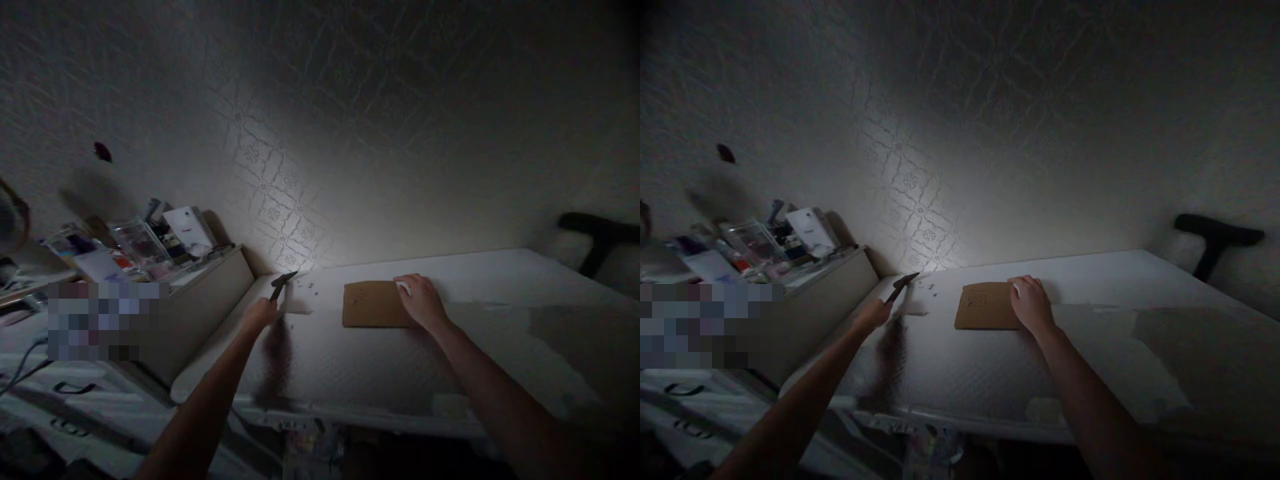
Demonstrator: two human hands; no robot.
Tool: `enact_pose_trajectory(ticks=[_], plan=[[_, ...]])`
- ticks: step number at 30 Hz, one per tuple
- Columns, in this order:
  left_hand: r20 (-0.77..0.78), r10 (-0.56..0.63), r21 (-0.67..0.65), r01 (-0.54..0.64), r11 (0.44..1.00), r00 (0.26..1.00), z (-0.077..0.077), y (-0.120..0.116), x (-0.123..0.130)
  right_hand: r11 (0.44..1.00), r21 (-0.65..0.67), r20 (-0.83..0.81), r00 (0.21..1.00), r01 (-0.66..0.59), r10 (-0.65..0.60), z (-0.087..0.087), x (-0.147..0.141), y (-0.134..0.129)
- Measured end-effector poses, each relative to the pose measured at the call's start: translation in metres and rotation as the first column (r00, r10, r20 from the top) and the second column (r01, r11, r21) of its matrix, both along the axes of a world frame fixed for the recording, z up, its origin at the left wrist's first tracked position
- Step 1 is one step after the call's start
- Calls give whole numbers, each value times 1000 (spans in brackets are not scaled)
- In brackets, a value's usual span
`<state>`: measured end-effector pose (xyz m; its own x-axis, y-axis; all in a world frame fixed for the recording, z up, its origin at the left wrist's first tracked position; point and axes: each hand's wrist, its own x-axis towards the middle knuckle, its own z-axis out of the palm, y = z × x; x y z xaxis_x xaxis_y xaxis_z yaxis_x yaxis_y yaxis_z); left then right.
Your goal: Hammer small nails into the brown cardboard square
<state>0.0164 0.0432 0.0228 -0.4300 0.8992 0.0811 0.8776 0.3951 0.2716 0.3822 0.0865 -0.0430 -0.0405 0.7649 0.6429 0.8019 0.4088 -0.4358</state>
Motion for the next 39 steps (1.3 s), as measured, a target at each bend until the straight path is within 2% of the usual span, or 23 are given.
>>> enact_pose_trajectory(ticks=[3, 7, 11, 15, 17, 19, 22, 25, 27, 29, 32, 34, 35, 37, 39], plan=[[-23, 30, -26, -31, 999, 999, 3, -6, 10, 999, 25, -30, 999, -28, 29, 4, -3, -2], [-25, -4, 10, 5, 1000, 1000, 15, -16, 50, 992, 38, -138, 983, -118, 123, 11, -13, -5], [148, -225, 127, 207, 970, 963, 21, -22, 112, 969, -43, -382, 900, -243, 209, 17, -25, -12], [209, -456, 215, 414, 884, 865, 6, -27, 179, 923, -111, -590, 772, -369, 238, 24, -27, -18], [225, -540, 259, 485, 835, 811, -3, -29, 208, 922, -149, -640, 745, -357, 185, 27, -23, -19], [242, -578, 279, 515, 811, 779, -7, -31, 231, 944, -170, -688, 720, -283, 92, 32, -16, -19], [253, -599, 299, 527, 795, 760, -7, -30, 249, 967, -131, -764, 643, -219, 42, 38, -9, -17], [248, -665, 298, 598, 744, 704, -6, -25, 244, 968, -113, -820, 571, -223, 36, 42, -4, -16], [239, -713, 296, 650, 700, 659, -6, -19, 227, 970, -111, -844, 536, -215, 22, 41, -1, -15], [200, -709, 294, 649, 701, 676, -7, -12, 204, 977, -98, -836, 548, -191, 23, 40, 3, -14], [53, -593, 124, 584, 802, 804, -6, -1, 164, 981, -92, -748, 662, -169, 44, 39, 11, -13], [19, -545, -62, 545, 836, 838, -6, 6, 143, 983, -114, -629, 776, -143, 40, 39, 15, -15], [22, -542, -165, 538, 827, 840, -6, 9, 135, 986, -121, -548, 836, -114, 29, 40, 16, -16], [50, -559, -328, 542, 774, 828, -9, 14, 125, 992, -110, -356, 934, -54, 11, 41, 17, -19], [67, -574, -388, 551, 739, 816, -14, 18, 123, 995, -92, -189, 981, -47, 29, 42, 15, -23]])
